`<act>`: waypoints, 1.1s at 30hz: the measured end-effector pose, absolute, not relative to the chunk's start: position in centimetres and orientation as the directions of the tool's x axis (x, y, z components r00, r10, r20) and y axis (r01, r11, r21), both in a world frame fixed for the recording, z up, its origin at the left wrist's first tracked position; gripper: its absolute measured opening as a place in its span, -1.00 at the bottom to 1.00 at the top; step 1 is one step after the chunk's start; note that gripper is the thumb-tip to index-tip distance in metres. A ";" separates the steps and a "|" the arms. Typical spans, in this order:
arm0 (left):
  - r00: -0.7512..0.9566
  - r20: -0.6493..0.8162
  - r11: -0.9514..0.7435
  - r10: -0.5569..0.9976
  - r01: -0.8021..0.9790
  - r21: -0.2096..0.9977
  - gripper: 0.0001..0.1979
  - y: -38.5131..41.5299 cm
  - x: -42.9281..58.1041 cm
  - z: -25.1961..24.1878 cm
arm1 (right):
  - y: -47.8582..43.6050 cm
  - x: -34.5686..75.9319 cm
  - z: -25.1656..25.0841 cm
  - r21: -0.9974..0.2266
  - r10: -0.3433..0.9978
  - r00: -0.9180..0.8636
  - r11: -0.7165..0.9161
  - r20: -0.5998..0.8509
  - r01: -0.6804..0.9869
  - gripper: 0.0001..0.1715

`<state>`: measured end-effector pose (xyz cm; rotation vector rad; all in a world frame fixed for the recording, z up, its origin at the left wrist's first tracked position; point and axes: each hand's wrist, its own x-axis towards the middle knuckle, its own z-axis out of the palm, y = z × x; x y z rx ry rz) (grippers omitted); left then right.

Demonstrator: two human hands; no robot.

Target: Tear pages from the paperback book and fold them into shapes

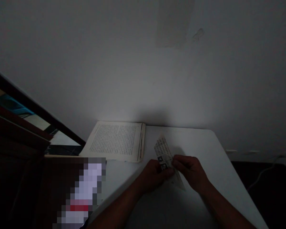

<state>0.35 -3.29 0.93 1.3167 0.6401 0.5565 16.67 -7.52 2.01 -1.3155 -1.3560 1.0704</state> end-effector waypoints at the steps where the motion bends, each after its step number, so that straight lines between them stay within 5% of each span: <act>1: 0.649 -0.076 0.114 0.757 -0.017 0.993 -0.70 -3.2 0.4 1.1 | -7.6 16.6 2.2 -0.957 0.993 0.057 0.086 0.106 0.276 -0.65; 6: 0.314 0.082 -0.124 0.946 0.114 0.986 -0.54 -3.2 0.3 1.8 | -7.9 15.7 2.5 -0.694 0.898 0.015 0.328 0.439 0.641 -0.83; 10: 0.347 0.100 -0.156 0.932 0.139 0.978 -0.57 -3.6 0.2 2.1 | -7.9 14.7 2.1 -0.516 0.829 -0.113 0.441 0.548 0.734 -0.86; 22: 0.579 0.016 0.142 0.815 -0.227 0.963 -0.44 -2.7 -0.5 1.3 | -7.8 15.3 2.9 -0.802 0.924 -0.094 0.370 0.371 0.468 -0.77; 33: 0.464 0.050 -0.178 0.884 0.237 0.955 -0.79 -2.9 0.3 1.7 | -7.9 14.2 1.7 -0.594 0.902 -0.085 0.347 0.423 0.726 -0.82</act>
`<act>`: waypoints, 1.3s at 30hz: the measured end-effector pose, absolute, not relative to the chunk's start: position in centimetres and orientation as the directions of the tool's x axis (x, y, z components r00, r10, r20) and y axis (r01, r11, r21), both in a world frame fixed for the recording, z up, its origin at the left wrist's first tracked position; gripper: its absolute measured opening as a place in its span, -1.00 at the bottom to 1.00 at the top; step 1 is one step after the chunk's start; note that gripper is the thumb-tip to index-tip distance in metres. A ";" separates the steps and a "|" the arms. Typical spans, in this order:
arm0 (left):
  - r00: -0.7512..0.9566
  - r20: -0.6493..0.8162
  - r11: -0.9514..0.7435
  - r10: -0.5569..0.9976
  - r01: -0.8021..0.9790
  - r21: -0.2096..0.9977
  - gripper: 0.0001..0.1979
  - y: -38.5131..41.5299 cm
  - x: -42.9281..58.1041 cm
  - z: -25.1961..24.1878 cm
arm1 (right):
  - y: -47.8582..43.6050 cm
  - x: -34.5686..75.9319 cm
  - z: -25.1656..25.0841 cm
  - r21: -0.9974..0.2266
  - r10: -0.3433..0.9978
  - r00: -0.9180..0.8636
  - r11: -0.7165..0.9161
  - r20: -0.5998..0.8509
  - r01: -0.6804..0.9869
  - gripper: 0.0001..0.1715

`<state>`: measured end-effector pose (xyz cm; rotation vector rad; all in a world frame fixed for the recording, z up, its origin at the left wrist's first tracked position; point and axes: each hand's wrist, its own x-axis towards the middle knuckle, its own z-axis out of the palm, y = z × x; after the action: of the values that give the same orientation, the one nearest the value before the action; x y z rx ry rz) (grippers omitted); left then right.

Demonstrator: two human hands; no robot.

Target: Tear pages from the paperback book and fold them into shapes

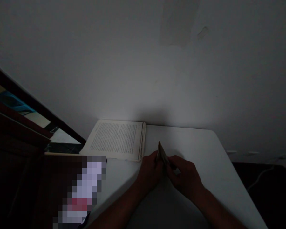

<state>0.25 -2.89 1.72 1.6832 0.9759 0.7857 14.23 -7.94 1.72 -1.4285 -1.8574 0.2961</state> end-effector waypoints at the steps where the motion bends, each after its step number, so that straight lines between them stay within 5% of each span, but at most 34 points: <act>1: 0.451 0.047 -0.192 0.891 0.280 0.941 -0.78 -2.8 0.2 1.7 | -7.9 14.2 1.6 -0.598 0.908 -0.086 0.338 0.410 0.726 -0.82; 15: 0.428 -0.017 -0.237 0.903 0.531 0.814 -0.71 -2.6 0.2 1.2 | -7.3 14.3 2.0 -0.490 0.977 0.127 -0.026 0.173 0.871 -0.65; 27: 0.409 -0.035 -0.195 0.912 0.506 0.840 -0.70 -2.4 0.2 1.0 | -7.3 14.9 2.1 -0.546 0.964 0.196 -0.069 0.178 0.835 -0.67; 31: 0.423 -0.072 -0.111 0.903 0.393 0.913 -0.74 -2.1 0.0 0.8 | -7.3 15.0 2.3 -0.590 0.962 0.206 -0.062 0.179 0.805 -0.68; 34: 0.497 -0.137 0.077 0.857 0.139 0.987 -0.76 -1.9 0.0 0.7 | -7.2 15.2 2.4 -0.665 0.961 0.227 -0.068 0.155 0.743 -0.70; 39: 0.661 -0.073 0.367 0.747 -0.318 0.874 -0.62 -2.2 0.6 0.7 | -6.9 15.4 1.8 -0.906 0.962 0.274 -0.105 0.013 0.409 -0.82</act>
<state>0.58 -2.16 0.73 0.9706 0.5111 0.7237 15.37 -6.94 1.81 -1.6723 -1.2730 0.7964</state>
